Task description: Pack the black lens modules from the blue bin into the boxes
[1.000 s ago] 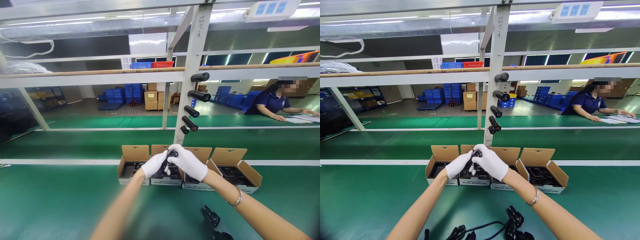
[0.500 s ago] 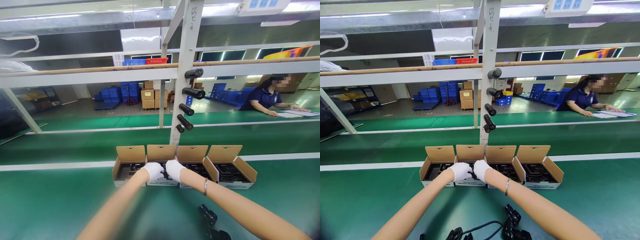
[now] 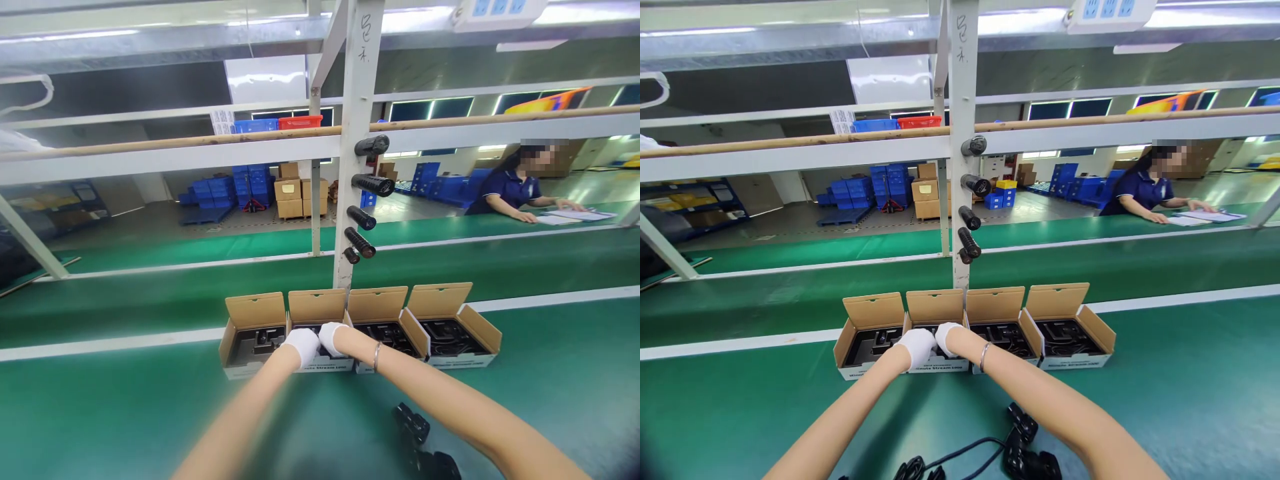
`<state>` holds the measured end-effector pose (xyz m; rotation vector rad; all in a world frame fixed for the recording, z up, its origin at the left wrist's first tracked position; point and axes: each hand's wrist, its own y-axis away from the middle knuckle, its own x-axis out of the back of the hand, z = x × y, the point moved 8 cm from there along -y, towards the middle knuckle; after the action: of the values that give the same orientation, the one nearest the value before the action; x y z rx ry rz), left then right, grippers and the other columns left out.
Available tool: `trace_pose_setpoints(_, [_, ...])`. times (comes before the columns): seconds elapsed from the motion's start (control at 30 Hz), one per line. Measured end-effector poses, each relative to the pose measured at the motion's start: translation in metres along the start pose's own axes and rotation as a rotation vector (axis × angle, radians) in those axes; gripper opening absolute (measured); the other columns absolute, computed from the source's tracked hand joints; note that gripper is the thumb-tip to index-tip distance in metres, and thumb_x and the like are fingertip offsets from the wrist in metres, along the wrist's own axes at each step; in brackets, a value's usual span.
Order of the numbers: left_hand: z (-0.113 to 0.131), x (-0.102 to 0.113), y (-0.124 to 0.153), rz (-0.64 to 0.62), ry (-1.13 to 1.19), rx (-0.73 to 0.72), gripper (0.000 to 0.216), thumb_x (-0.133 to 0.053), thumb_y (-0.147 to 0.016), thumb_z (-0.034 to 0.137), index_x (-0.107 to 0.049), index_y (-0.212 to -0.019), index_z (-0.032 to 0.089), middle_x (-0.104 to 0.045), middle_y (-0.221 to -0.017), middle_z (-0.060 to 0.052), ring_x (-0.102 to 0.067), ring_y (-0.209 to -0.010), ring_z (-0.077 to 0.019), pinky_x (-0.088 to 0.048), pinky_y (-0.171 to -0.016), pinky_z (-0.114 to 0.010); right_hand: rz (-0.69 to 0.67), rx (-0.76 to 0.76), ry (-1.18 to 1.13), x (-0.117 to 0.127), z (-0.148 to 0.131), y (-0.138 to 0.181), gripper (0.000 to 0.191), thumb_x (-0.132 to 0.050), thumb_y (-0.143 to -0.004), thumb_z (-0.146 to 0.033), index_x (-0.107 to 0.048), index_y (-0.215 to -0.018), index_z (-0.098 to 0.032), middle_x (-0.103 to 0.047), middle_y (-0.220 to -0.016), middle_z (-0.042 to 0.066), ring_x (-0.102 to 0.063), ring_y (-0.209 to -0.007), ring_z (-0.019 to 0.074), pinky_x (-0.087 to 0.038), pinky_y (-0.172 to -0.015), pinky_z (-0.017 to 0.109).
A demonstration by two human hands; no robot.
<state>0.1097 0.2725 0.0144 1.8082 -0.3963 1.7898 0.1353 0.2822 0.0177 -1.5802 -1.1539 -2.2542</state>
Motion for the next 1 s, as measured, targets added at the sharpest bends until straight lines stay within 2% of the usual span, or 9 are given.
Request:
trace_pose_setpoints(0.07, [0.005, 0.012, 0.024, 0.094, -0.046, 0.038, 0.013, -0.052, -0.089, 0.02, -0.063, -0.094, 0.013, -0.066, -0.093, -0.006, -0.062, -0.088, -0.0199, -0.052, -0.08, -0.041, 0.004, -0.01, -0.005, -0.002, -0.005, -0.001, 0.044, -0.066, -0.06, -0.001, -0.07, -0.104, -0.003, -0.069, -0.104, 0.022, -0.068, -0.091, 0.0316, -0.054, -0.072, 0.034])
trace_pose_setpoints(0.2, [0.025, 0.024, 0.085, 0.326, -0.067, 0.078, 0.03, -0.033, -0.091, 0.01, -0.059, -0.105, 0.017, -0.065, -0.102, -0.009, -0.059, -0.094, -0.0261, -0.048, -0.081, -0.045, 0.036, -0.017, -0.031, 0.007, -0.004, 0.017, 0.032, -0.065, -0.065, -0.006, -0.072, -0.096, -0.004, -0.07, -0.098, 0.022, -0.068, -0.088, 0.0312, -0.053, -0.071, 0.034])
trace_pose_setpoints(0.33, [0.042, -0.008, 0.132, 0.391, -0.006, 0.077, 0.036, -0.033, -0.092, 0.012, -0.056, -0.119, 0.021, -0.065, -0.114, -0.007, -0.059, -0.098, -0.0237, -0.048, -0.084, -0.041, 0.211, -0.076, -0.059, 0.027, 0.02, 0.082, 0.029, -0.051, -0.084, -0.024, -0.072, -0.099, -0.011, -0.07, -0.102, 0.018, -0.066, -0.093, 0.0315, -0.05, -0.073, 0.037])
trace_pose_setpoints(0.43, [0.047, -0.039, 0.151, 0.382, 0.109, 0.109, 0.038, -0.038, -0.09, 0.01, -0.059, -0.118, 0.025, -0.066, -0.115, -0.004, -0.06, -0.099, -0.0225, -0.048, -0.087, -0.04, 0.28, -0.125, -0.092, 0.01, 0.034, 0.145, 0.031, -0.047, -0.086, -0.033, -0.073, -0.093, -0.016, -0.071, -0.094, 0.013, -0.067, -0.087, 0.0292, -0.048, -0.072, 0.036])
trace_pose_setpoints(0.53, [0.053, -0.058, 0.155, 0.318, 0.281, 0.15, 0.037, -0.038, -0.09, 0.012, -0.062, -0.116, 0.025, -0.066, -0.118, -0.004, -0.059, -0.104, -0.0253, -0.045, -0.094, -0.045, 0.172, -0.171, -0.199, -0.046, 0.027, 0.181, 0.033, -0.065, -0.071, -0.048, -0.073, -0.083, -0.019, -0.07, -0.077, 0.008, -0.067, -0.074, 0.0281, -0.046, -0.062, 0.032])
trace_pose_setpoints(0.6, [0.062, -0.06, 0.152, 0.28, 0.389, 0.153, 0.036, -0.037, -0.09, 0.016, -0.064, -0.112, 0.023, -0.066, -0.116, -0.007, -0.057, -0.106, -0.0289, -0.041, -0.096, -0.051, 0.079, -0.206, -0.199, -0.086, 0.011, 0.185, 0.049, -0.074, -0.058, -0.054, -0.072, -0.09, -0.017, -0.07, -0.084, 0.01, -0.067, -0.074, 0.0311, -0.047, -0.06, 0.034])
trace_pose_setpoints(0.7, [0.078, -0.049, 0.144, 0.279, 0.49, 0.126, 0.033, -0.039, -0.091, 0.021, -0.067, -0.108, 0.025, -0.068, -0.111, -0.005, -0.058, -0.105, -0.0286, -0.04, -0.097, -0.051, -0.037, -0.224, -0.058, -0.123, -0.015, 0.173, 0.056, -0.08, -0.053, -0.04, -0.07, -0.099, -0.009, -0.068, -0.095, 0.018, -0.067, -0.078, 0.0352, -0.049, -0.063, 0.039])
trace_pose_setpoints(0.8, [0.089, -0.036, 0.135, 0.304, 0.595, 0.106, 0.031, -0.039, -0.092, 0.027, -0.066, -0.107, 0.03, -0.068, -0.112, 0.0, -0.058, -0.105, -0.0223, -0.042, -0.099, -0.042, -0.01, -0.205, 0.04, -0.121, -0.024, 0.165, 0.04, -0.071, -0.061, -0.025, -0.07, -0.095, -0.004, -0.068, -0.091, 0.021, -0.067, -0.079, 0.0367, -0.048, -0.065, 0.04])
trace_pose_setpoints(1.0, [0.091, -0.021, 0.107, 0.313, 0.836, 0.129, 0.042, -0.033, -0.093, 0.04, -0.058, -0.123, 0.025, -0.061, -0.129, -0.003, -0.052, -0.119, -0.0211, -0.036, -0.106, -0.036, 0.22, -0.149, -0.043, -0.072, -0.004, 0.182, 0.034, -0.063, -0.065, -0.032, -0.07, -0.091, -0.012, -0.069, -0.085, 0.018, -0.067, -0.074, 0.037, -0.048, -0.059, 0.039])
